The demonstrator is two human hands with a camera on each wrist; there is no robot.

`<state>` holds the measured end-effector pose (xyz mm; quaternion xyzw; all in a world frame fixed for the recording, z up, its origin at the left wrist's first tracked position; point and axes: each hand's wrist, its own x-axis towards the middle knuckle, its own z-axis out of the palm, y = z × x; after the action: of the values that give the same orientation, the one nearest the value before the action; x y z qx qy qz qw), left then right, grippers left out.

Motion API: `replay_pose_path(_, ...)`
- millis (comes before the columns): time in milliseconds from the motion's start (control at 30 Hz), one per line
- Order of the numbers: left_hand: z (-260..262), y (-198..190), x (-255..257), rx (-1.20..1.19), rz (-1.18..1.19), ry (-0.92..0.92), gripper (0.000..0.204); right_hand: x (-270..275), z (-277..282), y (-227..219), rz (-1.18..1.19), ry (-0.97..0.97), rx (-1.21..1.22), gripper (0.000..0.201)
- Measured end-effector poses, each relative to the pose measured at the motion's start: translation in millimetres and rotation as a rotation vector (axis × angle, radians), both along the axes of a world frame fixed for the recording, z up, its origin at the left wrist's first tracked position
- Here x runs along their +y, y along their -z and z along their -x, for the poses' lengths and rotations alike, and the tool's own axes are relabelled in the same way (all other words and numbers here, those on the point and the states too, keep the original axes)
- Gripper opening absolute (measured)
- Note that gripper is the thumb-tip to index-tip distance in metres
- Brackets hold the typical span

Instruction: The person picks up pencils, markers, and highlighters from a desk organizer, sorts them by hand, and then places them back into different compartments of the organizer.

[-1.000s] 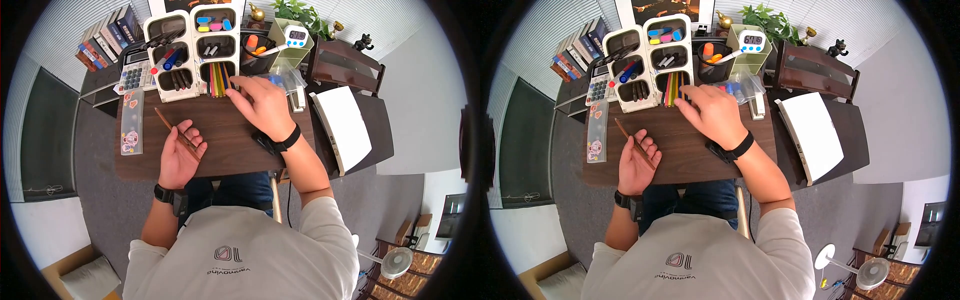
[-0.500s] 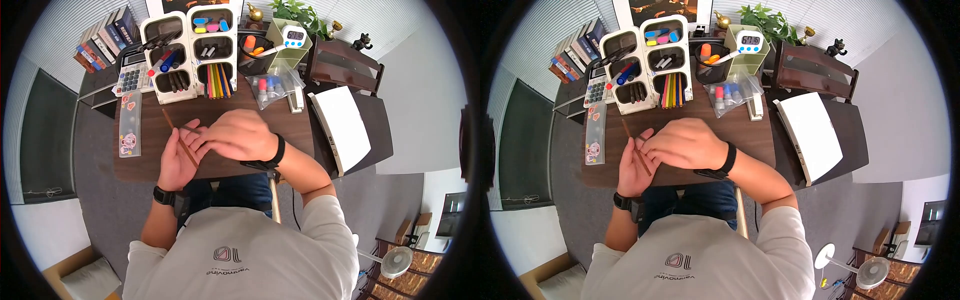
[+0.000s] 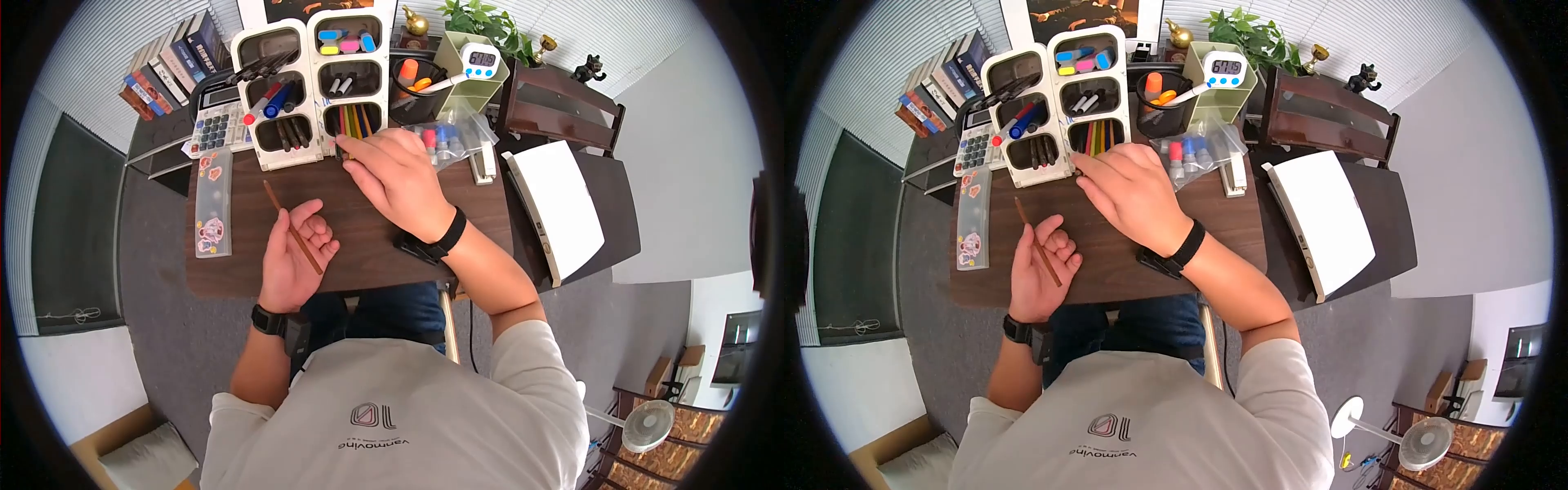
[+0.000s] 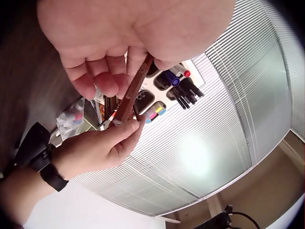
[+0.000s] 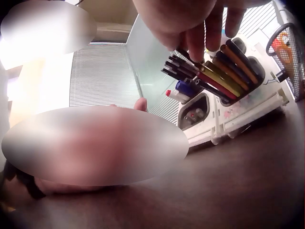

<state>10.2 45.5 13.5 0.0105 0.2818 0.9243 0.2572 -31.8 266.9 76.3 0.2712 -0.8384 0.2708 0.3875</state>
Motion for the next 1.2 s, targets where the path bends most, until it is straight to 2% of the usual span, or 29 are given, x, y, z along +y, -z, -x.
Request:
replay_pose_path(167,1,4,-1,0.005,-0.052,0.016,0.05,-3,-6,0,0.004,-0.016,0.035,0.029)
replay_pose_path(233,-1,0,2,-0.02,-0.017,-0.017,0.052,-5,-15,-1,-0.071,-0.33,-0.041,0.032)
replay_pose_path(267,-1,-2,4,-0.046,0.019,-0.045,0.054,-3,-19,-5,-0.149,-0.477,-0.114,0.042)
replay_pose_path(333,-1,-5,3,-0.02,0.019,-0.032,0.055,-17,-29,-1,-0.129,-0.553,-0.217,0.041)
replay_pose_path(467,-1,1,3,0.083,0.079,-0.013,0.057,-25,-32,12,-0.172,-0.592,-0.211,0.039)
replay_pose_path(567,-2,-2,6,0.096,0.104,-0.035,0.058,-22,-32,12,-0.177,-0.606,-0.186,0.037)
replay_pose_path(633,-3,-1,7,0.077,0.118,-0.04,0.059,-20,-36,7,-0.245,-0.655,-0.266,0.033)
replay_pose_path(733,-1,3,3,0.077,0.147,-0.034,0.061,-23,-33,16,-0.239,-0.676,-0.217,0.029)
replay_pose_path(767,0,4,3,0.084,0.158,-0.022,0.064,-21,-32,15,-0.237,-0.671,-0.212,0.029)
replay_pose_path(833,-1,-7,6,0.061,0.113,-0.007,0.066,-17,-31,8,-0.004,-0.622,-0.039,0.026)
replay_pose_path(867,-3,-11,8,0.037,0.064,0.0,0.07,-11,-30,3,-0.006,-0.619,-0.041,0.026)
replay_pose_path(967,1,-14,15,0.135,0.157,-0.081,0.074,12,-24,-12,0.165,-0.419,0.162,0.026)
replay_pose_path(1067,9,-22,29,0.238,0.255,-0.163,0.073,24,-19,-17,0.253,-0.273,0.177,0.023)
replay_pose_path(1200,14,-27,41,0.308,0.247,-0.179,0.07,21,-8,-9,0.205,-0.115,0.073,0.022)
